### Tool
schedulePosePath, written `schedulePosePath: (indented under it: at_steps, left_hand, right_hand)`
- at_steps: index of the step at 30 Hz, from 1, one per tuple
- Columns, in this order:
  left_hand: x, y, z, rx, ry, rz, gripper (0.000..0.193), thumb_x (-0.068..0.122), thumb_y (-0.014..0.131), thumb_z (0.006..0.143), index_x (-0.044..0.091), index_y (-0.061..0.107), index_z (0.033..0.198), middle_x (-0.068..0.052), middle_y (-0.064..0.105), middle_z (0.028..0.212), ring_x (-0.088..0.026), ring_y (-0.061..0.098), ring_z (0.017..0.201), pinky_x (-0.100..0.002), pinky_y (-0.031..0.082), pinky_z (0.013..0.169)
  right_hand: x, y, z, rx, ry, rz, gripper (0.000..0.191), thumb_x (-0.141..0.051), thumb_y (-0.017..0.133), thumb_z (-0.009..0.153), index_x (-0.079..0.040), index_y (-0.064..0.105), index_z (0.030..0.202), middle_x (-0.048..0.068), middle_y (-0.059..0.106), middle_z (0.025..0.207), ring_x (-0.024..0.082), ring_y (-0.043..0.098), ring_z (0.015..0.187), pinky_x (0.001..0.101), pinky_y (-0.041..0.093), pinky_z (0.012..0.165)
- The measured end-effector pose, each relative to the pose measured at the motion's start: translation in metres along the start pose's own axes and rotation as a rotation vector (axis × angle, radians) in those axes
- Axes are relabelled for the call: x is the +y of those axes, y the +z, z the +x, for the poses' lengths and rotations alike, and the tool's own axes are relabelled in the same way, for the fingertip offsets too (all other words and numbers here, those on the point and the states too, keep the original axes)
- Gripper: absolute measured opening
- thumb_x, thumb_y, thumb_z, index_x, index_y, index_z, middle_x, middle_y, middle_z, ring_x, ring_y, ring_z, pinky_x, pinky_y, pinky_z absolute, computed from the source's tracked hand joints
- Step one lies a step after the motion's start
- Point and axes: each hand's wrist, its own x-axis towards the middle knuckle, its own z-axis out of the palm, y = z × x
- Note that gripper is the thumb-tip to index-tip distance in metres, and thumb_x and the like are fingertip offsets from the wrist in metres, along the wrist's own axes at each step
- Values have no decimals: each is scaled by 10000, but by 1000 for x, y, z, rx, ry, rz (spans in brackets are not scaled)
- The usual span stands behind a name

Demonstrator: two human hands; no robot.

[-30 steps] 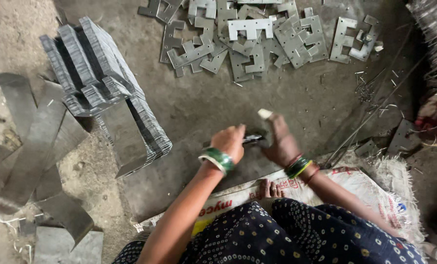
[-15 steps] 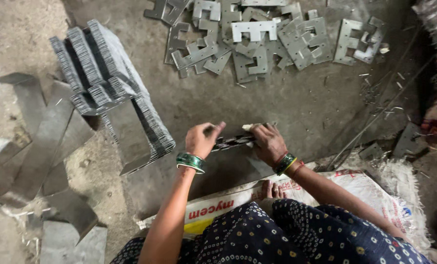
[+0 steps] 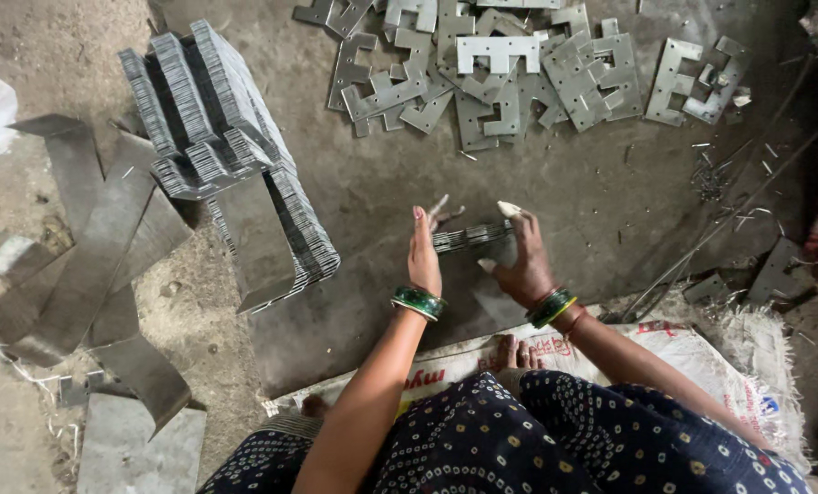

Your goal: The person sorts various metal plates by hand, picking them up from a pile on the floor and organizing them into neat stacks. They handle different shapes including E-shaped laminations and straight metal strips, placing them onto specific stacks based on their type.

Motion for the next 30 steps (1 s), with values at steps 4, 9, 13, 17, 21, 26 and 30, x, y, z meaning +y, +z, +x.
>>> schedulePosePath:
  at_steps: [4, 9, 13, 17, 21, 26, 30]
  left_hand:
    - [49, 10, -11, -52, -109, 101, 732, 554, 475, 984, 55, 436, 1518, -137, 545, 1470, -259, 528, 1375, -358, 375, 1156]
    - [97, 30, -26, -371, 243, 1034, 511, 350, 855, 698, 76, 704, 1102, -98, 689, 1096, -323, 582, 1113, -436, 406, 1029]
    - [110, 53, -24, -354, 674, 1360, 284, 99, 731, 762, 106, 664, 1039, -81, 677, 997, -302, 626, 1049, -541, 326, 1134]
    - [131, 34, -15, -421, 612, 1425, 289, 88, 746, 728, 111, 661, 1004, -68, 693, 957, -279, 655, 1053, -591, 267, 1183]
    - [175, -29, -1, -470, 600, 1406, 439, 201, 836, 691, 75, 659, 1073, -99, 693, 929, -313, 659, 988, -630, 263, 1105]
    - [259, -164, 18, -197, 746, 1432, 508, 212, 911, 658, 93, 695, 1101, -75, 728, 1061, -262, 666, 1074, -619, 274, 1101]
    - [295, -239, 34, -27, 677, 1654, 499, 232, 923, 672, 101, 719, 1108, -56, 721, 1076, -232, 647, 1085, -597, 207, 1159]
  right_hand:
    - [11, 6, -4, 28, 129, 93, 735, 11, 757, 770, -26, 483, 1450, 195, 622, 1324, 369, 639, 1233, 413, 530, 1038]
    - [31, 6, -14, 5, 151, 10, 727, -1, 753, 745, -55, 504, 1426, 178, 645, 1312, 376, 641, 1210, 423, 538, 986]
    - [32, 3, -16, -2, 195, -14, 731, 25, 693, 782, -64, 495, 1480, 171, 655, 1303, 364, 651, 1187, 425, 543, 984]
    - [25, 4, -17, -8, 167, 4, 718, -83, 750, 799, -46, 467, 1458, 171, 652, 1281, 353, 660, 1157, 430, 540, 965]
    - [24, 4, -23, -51, 249, -68, 738, -264, 848, 807, -26, 481, 1402, 214, 600, 1241, 378, 648, 1101, 448, 542, 895]
    - [33, 0, -30, -49, 127, -166, 661, -297, 803, 853, -31, 504, 1379, 210, 594, 1193, 422, 614, 1080, 482, 537, 882]
    - [38, 4, -32, -69, 132, -177, 606, -298, 771, 873, -51, 524, 1369, 200, 609, 1209, 427, 615, 1090, 489, 536, 853]
